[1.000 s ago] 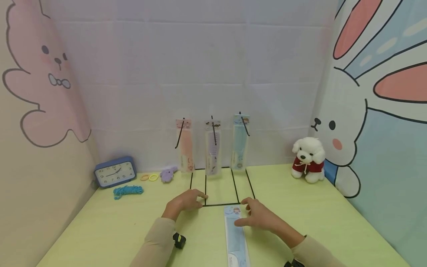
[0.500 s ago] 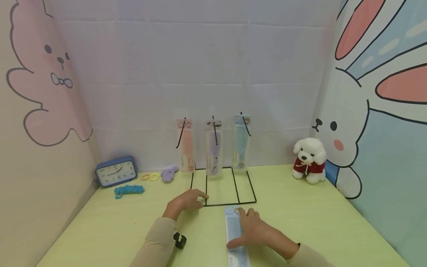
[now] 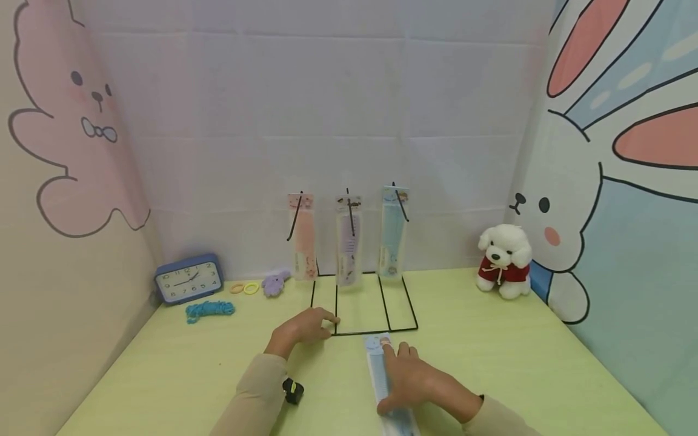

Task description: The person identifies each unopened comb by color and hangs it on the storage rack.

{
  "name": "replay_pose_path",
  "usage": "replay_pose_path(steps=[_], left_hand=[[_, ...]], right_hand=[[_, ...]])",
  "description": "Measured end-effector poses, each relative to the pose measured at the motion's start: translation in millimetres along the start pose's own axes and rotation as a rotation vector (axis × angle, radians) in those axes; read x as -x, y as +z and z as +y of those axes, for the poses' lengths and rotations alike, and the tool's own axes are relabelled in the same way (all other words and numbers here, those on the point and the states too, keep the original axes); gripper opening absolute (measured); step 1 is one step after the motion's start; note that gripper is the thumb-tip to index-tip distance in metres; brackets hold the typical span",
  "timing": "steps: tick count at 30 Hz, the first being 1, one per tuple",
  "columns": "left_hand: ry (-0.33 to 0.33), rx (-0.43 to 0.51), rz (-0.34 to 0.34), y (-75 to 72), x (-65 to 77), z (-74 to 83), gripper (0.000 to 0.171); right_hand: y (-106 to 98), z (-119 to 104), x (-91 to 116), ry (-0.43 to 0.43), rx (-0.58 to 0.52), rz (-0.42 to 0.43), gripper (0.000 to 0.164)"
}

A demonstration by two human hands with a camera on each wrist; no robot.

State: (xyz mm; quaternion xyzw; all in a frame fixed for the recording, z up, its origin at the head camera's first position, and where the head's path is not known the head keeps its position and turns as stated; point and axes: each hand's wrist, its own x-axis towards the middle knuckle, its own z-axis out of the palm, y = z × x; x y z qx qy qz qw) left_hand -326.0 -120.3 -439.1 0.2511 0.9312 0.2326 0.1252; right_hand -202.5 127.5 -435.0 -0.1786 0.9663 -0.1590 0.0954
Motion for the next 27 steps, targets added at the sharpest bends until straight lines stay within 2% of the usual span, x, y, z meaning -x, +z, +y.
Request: replay_pose_path(steps=[8,18,23,27], left_hand=[[-0.007,-0.006,0.001,-1.1,-0.9,-1.4,0.037],[-0.007,-0.011,0.003,-3.3,-1.5,-1.8,0.037],[0.002,-0.003,0.000,-2.9,-0.7,-0.4,0.037],[0.010,-0.007,-0.005,-0.7,-1.4,-1.9,0.037]], right_hand=[[-12.4,1.5,3.9,-0.043,0.016,-0.075,0.086],[-25.2,9.2,11.8,-0.078,-0.088,-0.184,0.056],[-24.1,16.8,9.6,-0.151,-0.112,-0.198,0.054],[-29.0,22.6,5.4,-0.221,-0.204,-0.269,0.045]])
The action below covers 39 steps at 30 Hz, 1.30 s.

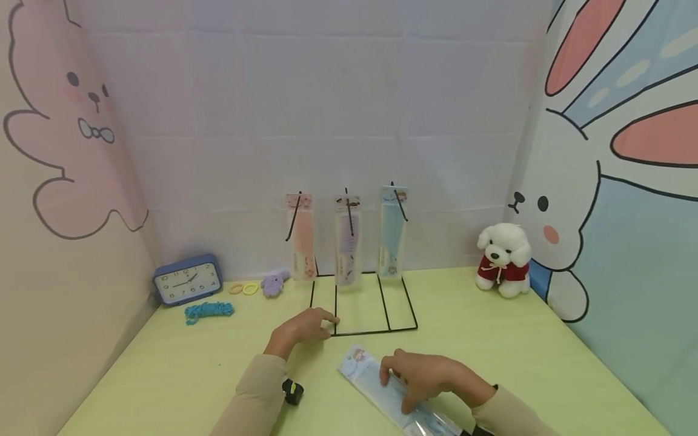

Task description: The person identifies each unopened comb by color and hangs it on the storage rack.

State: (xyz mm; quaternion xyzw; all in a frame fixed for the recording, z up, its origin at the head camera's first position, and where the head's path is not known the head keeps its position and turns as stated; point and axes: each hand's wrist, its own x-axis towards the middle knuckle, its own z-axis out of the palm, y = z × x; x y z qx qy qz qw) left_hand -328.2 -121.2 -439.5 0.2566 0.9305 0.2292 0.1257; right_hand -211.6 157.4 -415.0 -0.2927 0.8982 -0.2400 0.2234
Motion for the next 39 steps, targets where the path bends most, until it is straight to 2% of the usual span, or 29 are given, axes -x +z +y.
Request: replay_pose_path(steps=[3,7,11,15,18,21,26,29,34,39], left_hand=[[0.007,-0.008,0.000,1.7,-0.9,-1.4,0.037],[0.012,-0.008,0.011,2.6,-1.8,-2.2,0.036],[0.024,-0.018,0.034,2.4,-2.8,-2.8,0.028],[0.011,-0.025,0.043,1.3,-3.2,-3.2,0.025],[-0.005,-0.024,0.026,0.6,-2.7,-2.7,0.032],[0.004,-0.017,0.006,0.5,-2.3,-2.1,0.037],[0.006,-0.009,-0.003,0.2,-1.8,-1.6,0.038],[0.001,-0.007,-0.004,0.2,-1.6,-1.5,0.038],[-0.004,0.002,-0.004,0.9,-1.5,-1.5,0.038],[-0.005,0.002,-0.001,1.0,-1.9,-1.7,0.038]], right_hand=[[-8.1,2.3,0.8,-0.084,-0.111,-0.038,0.040],[-17.4,4.8,2.2,-0.237,-0.217,-0.018,0.040],[-24.5,6.3,3.0,-0.356,-0.308,0.069,0.034],[-30.7,6.1,3.8,-0.428,-0.435,0.174,0.030],[-33.5,4.7,4.5,-0.451,-0.534,0.255,0.032],[-36.1,2.6,6.3,-0.453,-0.583,0.371,0.037],[-44.3,1.1,12.6,-0.455,-0.539,0.649,0.044],[-49.6,2.4,16.0,-0.440,-0.527,0.779,0.045],[-55.6,5.2,18.3,-0.419,-0.556,0.884,0.045],[-58.5,6.9,16.0,-0.386,-0.557,0.938,0.043]])
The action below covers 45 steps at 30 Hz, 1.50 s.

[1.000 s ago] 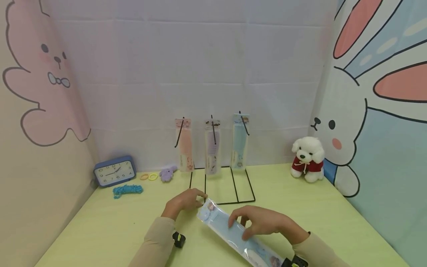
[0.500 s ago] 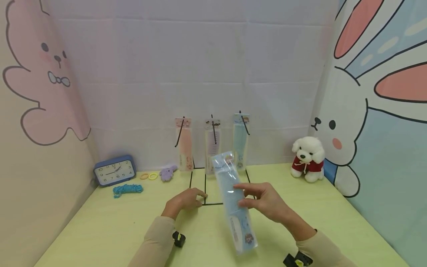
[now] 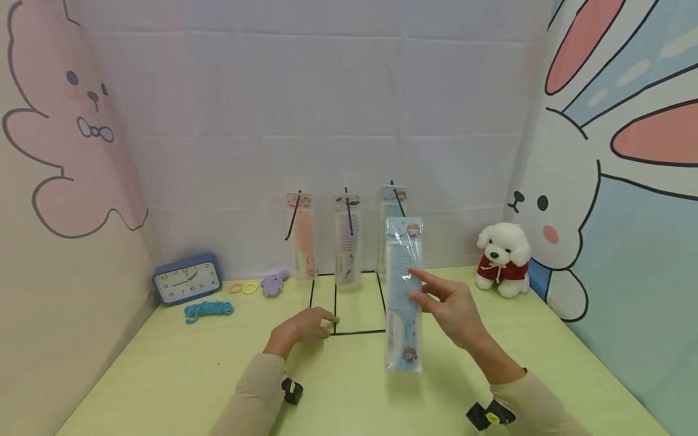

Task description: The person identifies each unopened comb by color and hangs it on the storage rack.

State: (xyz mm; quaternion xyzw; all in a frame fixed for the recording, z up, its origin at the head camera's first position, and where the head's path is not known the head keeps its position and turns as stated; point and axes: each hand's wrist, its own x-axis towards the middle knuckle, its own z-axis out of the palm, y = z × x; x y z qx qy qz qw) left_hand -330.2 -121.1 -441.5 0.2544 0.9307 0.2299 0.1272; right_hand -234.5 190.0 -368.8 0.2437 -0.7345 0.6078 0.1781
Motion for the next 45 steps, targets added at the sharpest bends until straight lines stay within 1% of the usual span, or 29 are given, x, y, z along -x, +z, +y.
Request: replay_pose_path(steps=[11,19,23,26,31,33,35,37,39,43,45], left_hand=[[-0.017,-0.003,-0.002,1.0,-1.4,-1.6,0.038],[-0.012,-0.020,-0.008,-1.1,-3.7,-0.3,0.038],[-0.019,-0.021,-0.012,-0.6,-4.2,-0.6,0.038],[-0.014,-0.011,-0.014,-0.2,-3.3,-0.9,0.038],[-0.011,-0.012,-0.013,-0.2,-2.2,-0.9,0.038],[-0.011,-0.018,-0.013,-0.4,-1.8,-0.9,0.038],[-0.013,-0.024,-0.012,-0.9,-0.8,-0.2,0.038],[-0.013,-0.026,-0.015,-0.7,-0.4,0.2,0.038],[-0.012,-0.028,-0.017,-0.6,-0.5,0.5,0.038],[-0.017,-0.012,-0.017,0.2,-1.7,-0.3,0.038],[-0.024,-0.014,-0.015,0.8,-1.9,-1.4,0.038]], right_hand=[[1.6,5.3,-6.7,0.041,-0.013,0.058,0.044],[0.6,8.7,-9.6,0.008,0.003,0.088,0.043],[-1.1,7.8,-10.2,0.036,0.036,0.085,0.043],[-2.2,9.0,-11.8,0.038,0.056,0.085,0.043],[-4.0,13.0,-17.5,-0.002,0.015,0.087,0.042],[-4.7,15.6,-20.1,-0.017,-0.003,0.067,0.043],[-4.9,19.4,-22.2,-0.026,0.012,0.043,0.043],[-5.1,25.1,-24.8,-0.021,0.039,0.040,0.044],[-5.3,32.2,-29.3,-0.005,0.057,0.069,0.043],[-7.2,48.7,-42.7,0.020,0.052,0.178,0.040],[-7.5,55.4,-49.8,0.025,0.049,0.215,0.039]])
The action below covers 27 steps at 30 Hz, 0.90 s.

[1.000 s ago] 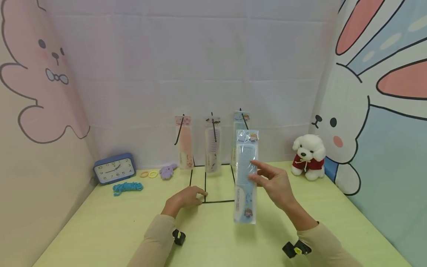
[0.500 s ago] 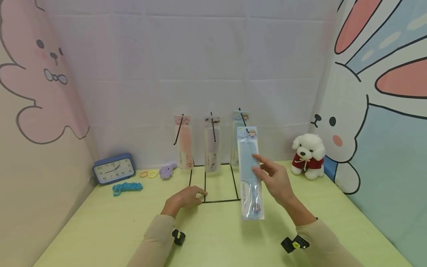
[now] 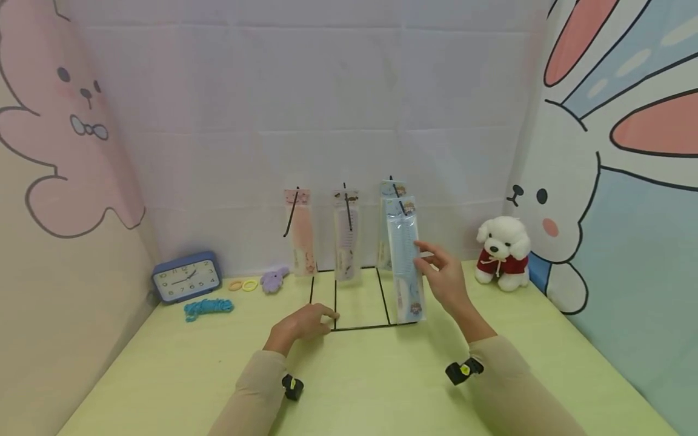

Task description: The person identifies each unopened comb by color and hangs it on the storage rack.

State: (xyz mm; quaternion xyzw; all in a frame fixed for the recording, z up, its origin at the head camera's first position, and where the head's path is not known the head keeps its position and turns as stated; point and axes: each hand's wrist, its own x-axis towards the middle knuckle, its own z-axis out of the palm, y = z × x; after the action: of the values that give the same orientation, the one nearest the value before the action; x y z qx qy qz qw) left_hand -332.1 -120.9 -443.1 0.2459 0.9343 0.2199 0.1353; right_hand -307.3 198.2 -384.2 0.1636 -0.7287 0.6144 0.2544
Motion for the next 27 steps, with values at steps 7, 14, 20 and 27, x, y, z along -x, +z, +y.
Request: replay_pose_path(steps=[7,14,20,27], left_hand=[[0.003,-0.003,0.007,2.5,0.4,-1.8,0.038],[0.005,-0.005,0.008,1.7,-0.6,-1.6,0.038],[0.007,0.006,0.011,-0.2,-1.5,-0.4,0.038],[-0.008,0.005,0.009,0.6,-0.3,-0.8,0.038]], right_hand=[[5.5,13.3,-26.4,0.036,0.060,0.006,0.038],[10.7,18.3,-50.1,0.041,0.131,0.005,0.036],[15.5,19.9,-61.9,0.047,0.131,-0.001,0.034],[16.7,26.7,-69.1,0.049,0.183,-0.015,0.029]])
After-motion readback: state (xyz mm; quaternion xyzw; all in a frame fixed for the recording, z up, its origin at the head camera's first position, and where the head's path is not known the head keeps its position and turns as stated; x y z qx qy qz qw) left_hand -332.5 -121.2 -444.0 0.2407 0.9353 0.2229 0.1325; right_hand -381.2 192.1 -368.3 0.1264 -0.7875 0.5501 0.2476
